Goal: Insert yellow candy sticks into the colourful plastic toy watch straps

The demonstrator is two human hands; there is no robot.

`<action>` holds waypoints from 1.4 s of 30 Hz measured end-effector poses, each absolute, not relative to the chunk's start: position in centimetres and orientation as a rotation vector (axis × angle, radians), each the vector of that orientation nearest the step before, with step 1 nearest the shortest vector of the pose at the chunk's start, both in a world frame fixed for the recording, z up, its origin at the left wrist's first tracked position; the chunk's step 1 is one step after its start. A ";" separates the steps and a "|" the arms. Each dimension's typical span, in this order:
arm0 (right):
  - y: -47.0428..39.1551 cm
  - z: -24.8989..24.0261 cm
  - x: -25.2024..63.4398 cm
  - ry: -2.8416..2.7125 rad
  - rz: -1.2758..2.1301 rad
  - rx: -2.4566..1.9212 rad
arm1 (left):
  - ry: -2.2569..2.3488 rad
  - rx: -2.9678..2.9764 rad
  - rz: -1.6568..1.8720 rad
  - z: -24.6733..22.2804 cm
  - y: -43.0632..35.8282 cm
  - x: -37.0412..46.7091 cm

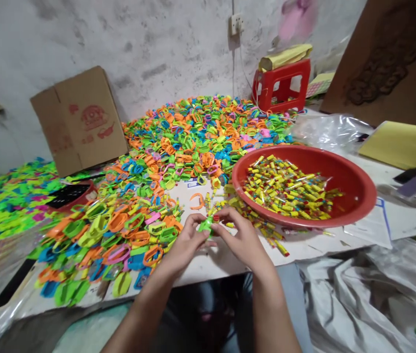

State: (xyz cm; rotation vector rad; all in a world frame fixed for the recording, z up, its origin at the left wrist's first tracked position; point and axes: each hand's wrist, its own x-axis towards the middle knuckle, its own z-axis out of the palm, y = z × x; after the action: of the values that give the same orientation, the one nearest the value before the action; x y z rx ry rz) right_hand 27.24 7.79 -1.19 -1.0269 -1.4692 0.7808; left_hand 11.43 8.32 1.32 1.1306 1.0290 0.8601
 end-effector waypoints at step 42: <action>5.7 -0.6 20.6 -2.063 0.152 -1.027 | 1.596 1.661 0.822 3.4 4.7 4.1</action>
State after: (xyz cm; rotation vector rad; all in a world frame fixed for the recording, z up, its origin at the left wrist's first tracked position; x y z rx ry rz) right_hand 20.58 5.70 -0.57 -1.0267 -2.0633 0.1523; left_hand 4.11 4.75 3.38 1.6610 1.5961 0.8221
